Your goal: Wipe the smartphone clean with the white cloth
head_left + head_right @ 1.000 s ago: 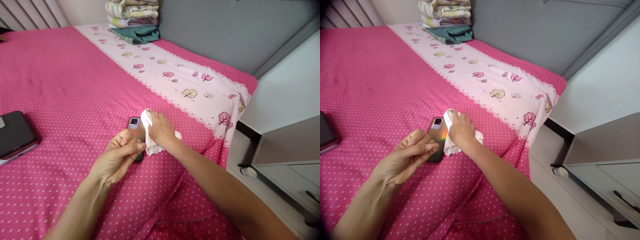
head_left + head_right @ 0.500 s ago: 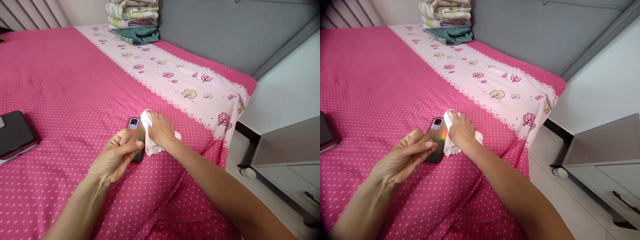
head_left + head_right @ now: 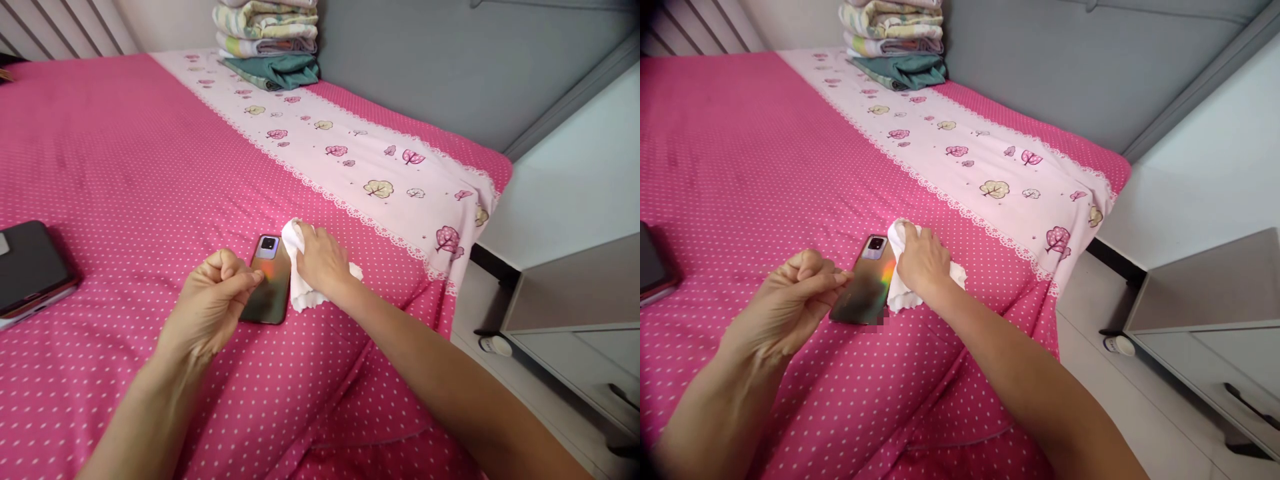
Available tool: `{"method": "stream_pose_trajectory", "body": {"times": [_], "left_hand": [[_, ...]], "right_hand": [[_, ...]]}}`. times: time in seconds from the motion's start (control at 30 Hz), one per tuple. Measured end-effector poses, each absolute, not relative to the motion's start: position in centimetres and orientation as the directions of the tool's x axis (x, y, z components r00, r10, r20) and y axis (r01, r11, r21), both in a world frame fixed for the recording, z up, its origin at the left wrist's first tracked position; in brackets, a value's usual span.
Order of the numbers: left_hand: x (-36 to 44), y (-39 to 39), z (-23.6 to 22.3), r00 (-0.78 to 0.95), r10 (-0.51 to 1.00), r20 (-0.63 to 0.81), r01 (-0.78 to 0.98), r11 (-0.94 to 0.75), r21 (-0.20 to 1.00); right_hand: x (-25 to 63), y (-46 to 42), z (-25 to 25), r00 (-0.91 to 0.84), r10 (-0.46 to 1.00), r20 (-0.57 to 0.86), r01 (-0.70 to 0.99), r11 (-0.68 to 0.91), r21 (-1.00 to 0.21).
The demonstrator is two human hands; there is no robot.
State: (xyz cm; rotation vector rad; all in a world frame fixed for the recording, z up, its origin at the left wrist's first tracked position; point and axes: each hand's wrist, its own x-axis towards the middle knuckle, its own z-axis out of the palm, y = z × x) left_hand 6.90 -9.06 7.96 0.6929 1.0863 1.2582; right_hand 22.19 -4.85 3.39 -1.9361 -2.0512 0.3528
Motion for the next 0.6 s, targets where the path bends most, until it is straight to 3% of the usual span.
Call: {"method": "stream_pose_trajectory", "body": {"times": [0.6], "left_hand": [[6.93, -9.34, 7.82, -0.187, 0.981, -0.055, -0.254, 0.006, 0.967]], "right_hand": [[22.15, -4.91, 3.53, -0.051, 0.998, 0.031, 0.927, 0.059, -0.370]]}}
